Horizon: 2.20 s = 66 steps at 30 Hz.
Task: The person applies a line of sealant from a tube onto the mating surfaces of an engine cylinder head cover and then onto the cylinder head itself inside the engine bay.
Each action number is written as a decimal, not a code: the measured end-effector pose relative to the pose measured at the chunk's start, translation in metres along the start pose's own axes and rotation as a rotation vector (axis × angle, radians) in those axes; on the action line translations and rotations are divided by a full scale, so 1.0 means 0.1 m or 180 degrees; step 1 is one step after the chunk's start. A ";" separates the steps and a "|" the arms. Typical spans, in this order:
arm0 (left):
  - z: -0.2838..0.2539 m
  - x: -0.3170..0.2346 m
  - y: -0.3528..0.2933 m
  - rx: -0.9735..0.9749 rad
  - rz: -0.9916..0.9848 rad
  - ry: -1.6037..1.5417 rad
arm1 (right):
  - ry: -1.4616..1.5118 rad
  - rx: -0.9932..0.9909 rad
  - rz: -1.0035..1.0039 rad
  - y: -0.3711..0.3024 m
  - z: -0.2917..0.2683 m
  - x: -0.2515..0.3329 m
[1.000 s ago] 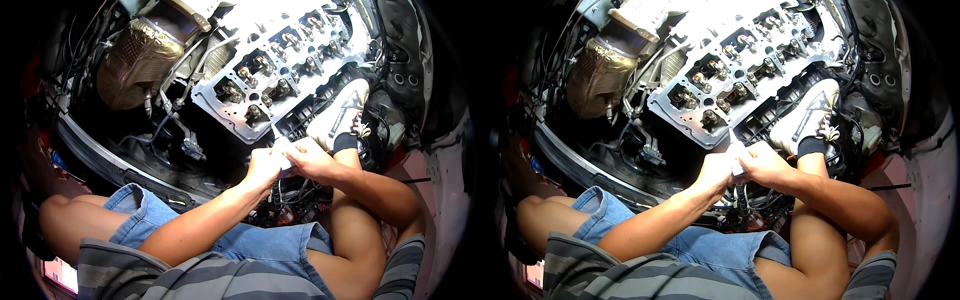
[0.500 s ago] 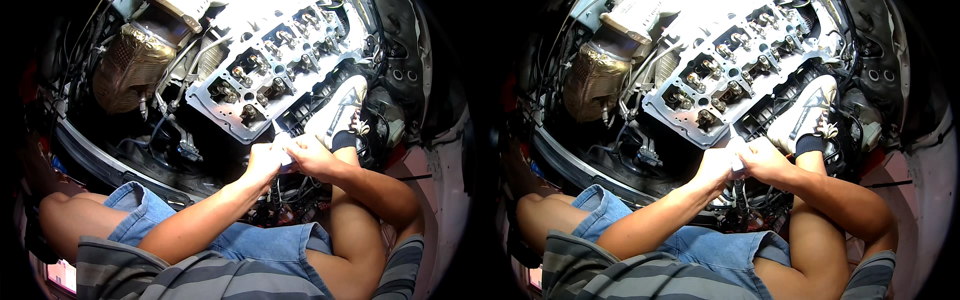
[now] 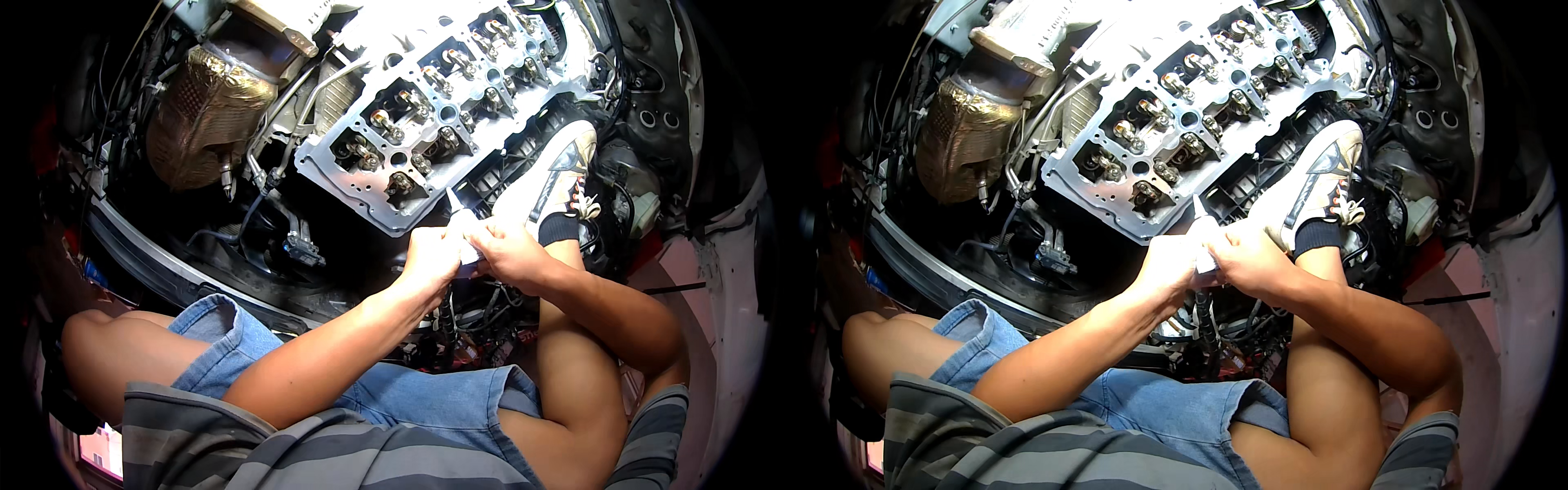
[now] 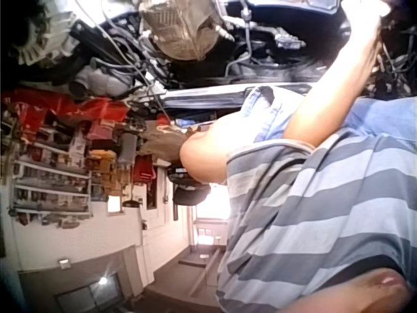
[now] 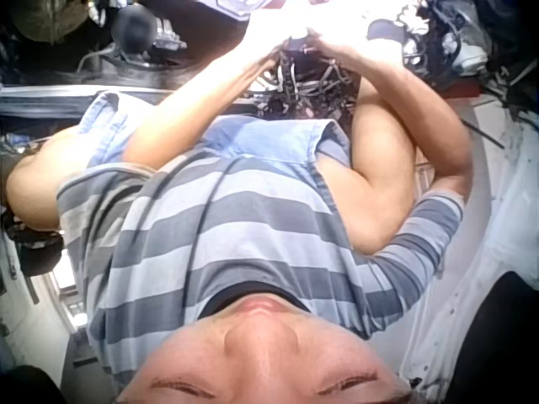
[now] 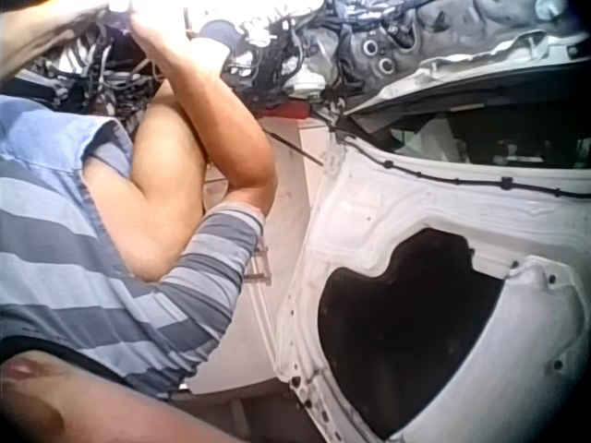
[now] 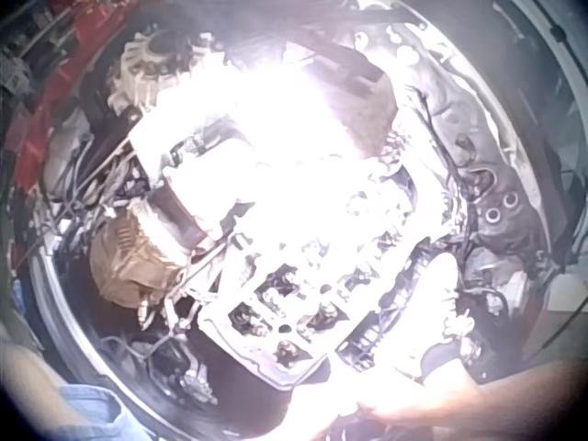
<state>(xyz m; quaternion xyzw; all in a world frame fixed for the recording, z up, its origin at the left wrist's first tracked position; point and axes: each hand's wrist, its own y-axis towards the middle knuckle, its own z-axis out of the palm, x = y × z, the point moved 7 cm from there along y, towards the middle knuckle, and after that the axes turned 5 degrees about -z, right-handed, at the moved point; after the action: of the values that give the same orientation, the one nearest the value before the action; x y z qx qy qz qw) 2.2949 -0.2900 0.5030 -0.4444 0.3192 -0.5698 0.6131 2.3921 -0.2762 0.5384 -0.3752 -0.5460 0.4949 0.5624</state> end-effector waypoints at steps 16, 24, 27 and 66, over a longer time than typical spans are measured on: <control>0.08 -0.07 0.08 0.0009 0.0205 0.0035 | -0.0339 -0.0265 -0.0120 -0.01 -0.13 0.10; 0.15 -0.14 0.05 0.0065 0.0103 0.0120 | -0.0068 -0.0342 -0.0189 -0.06 -0.15 0.17; 0.19 -0.13 0.07 0.0124 0.0045 -0.0051 | -0.0122 -0.0362 -0.0218 -0.04 -0.18 0.16; 0.57 -0.38 0.33 0.0606 0.0409 0.0513 | -0.1121 -0.0738 -0.1686 -0.12 -0.53 0.50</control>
<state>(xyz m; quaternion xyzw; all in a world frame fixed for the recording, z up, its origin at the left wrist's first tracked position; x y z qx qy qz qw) 2.3544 -0.2439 0.4915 -0.3158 0.3397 -0.5909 0.6601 2.4418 -0.2240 0.5559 -0.1905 -0.7659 0.3234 0.5220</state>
